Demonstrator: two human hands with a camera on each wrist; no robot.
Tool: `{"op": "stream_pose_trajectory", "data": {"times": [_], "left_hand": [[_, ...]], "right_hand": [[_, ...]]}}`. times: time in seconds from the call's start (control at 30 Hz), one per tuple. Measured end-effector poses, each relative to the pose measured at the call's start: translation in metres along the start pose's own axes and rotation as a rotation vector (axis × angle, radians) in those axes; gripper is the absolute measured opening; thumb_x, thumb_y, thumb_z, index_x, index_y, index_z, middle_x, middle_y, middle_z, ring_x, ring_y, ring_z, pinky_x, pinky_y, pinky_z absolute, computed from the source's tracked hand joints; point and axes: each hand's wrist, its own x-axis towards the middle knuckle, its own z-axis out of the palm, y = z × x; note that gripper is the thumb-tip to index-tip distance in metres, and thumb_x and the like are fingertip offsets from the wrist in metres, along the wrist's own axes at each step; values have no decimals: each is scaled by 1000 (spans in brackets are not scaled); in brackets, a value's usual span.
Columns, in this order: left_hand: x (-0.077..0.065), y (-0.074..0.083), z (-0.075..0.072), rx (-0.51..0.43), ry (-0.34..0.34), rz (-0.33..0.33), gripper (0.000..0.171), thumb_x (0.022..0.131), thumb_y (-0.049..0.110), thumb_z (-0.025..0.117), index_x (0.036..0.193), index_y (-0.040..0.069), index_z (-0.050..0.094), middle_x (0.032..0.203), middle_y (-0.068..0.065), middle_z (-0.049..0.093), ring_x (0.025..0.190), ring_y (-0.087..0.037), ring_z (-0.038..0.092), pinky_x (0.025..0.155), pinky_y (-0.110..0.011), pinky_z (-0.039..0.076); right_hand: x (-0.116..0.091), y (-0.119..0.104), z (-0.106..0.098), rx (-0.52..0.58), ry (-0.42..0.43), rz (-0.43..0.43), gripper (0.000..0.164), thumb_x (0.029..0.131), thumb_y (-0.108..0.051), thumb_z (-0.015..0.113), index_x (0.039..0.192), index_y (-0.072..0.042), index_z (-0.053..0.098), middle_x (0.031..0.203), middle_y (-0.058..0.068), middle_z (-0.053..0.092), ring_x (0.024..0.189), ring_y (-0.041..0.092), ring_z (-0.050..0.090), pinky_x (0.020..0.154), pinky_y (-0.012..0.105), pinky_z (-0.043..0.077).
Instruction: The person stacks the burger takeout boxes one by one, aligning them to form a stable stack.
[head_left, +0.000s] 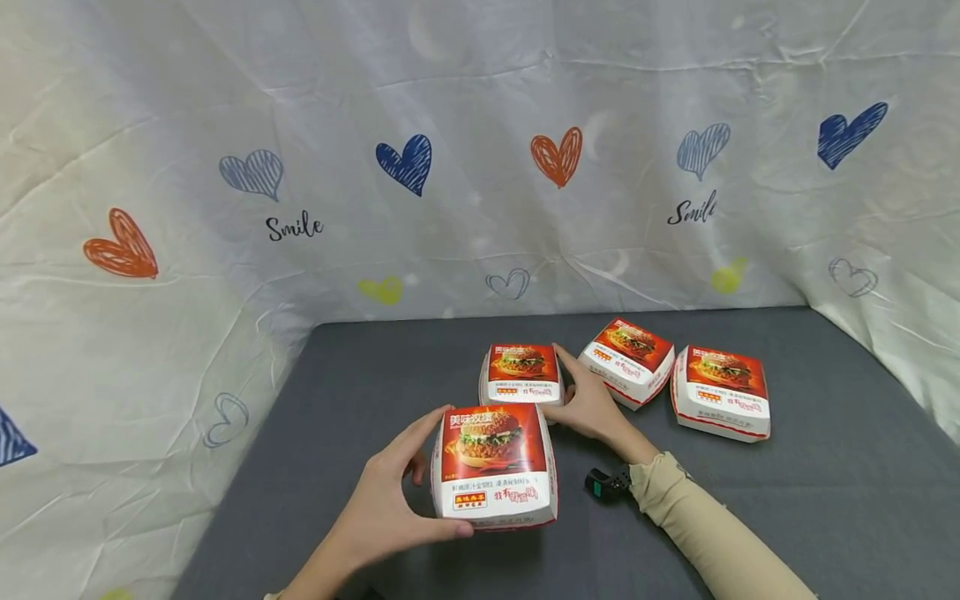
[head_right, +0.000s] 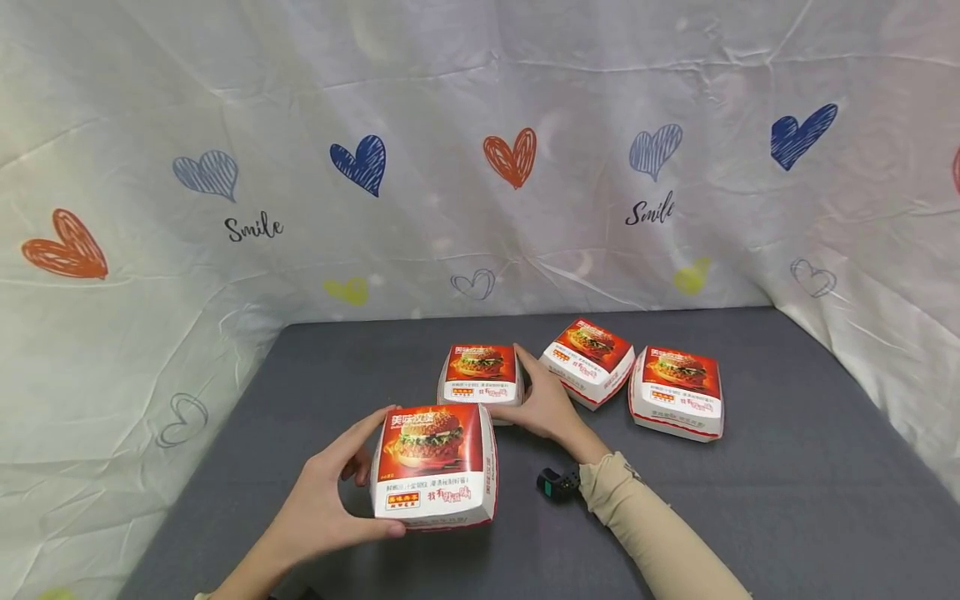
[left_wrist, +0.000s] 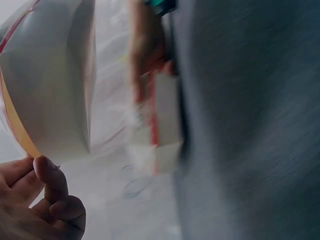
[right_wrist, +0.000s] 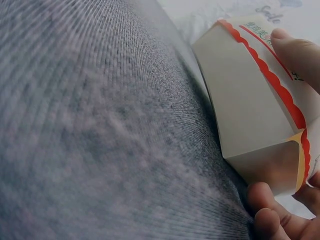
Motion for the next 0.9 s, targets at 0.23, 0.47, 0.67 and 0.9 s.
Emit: {"op": "stream_pose_trajectory", "data": {"times": [0.23,0.47,0.67,0.9], "left_hand": [[-8,-15,24,-19,-80,-87,116,63,49,103,161,30,44,144,5,55,78,-8,49,66,-24,45],[-9,-21,33,-13,-131,-159,120,61,53,103,163,29,43,147,5,54,79,-8,49,68,-23,45],[-10,-23,34,13,-146,-200,123,60,55,102,163,21,44,144,4,54,78,-8,49,67,-23,44],[-9,-34,36,7,-189,-190,123,61,54,102,164,21,43,139,5,54,78,-8,49,68,-23,44]], "right_hand": [[1,-3,0,-2,-8,18,118,81,-39,93,170,-10,22,61,0,55,51,14,53,56,31,47],[1,-3,0,-10,3,20,117,80,-40,94,170,-11,24,64,2,55,52,14,53,57,30,47],[-1,0,1,3,-5,17,118,80,-42,93,170,-11,24,61,1,54,51,14,53,56,31,47],[1,-1,0,-15,2,13,117,80,-42,92,170,-11,25,66,2,57,53,14,53,56,30,46]]}}
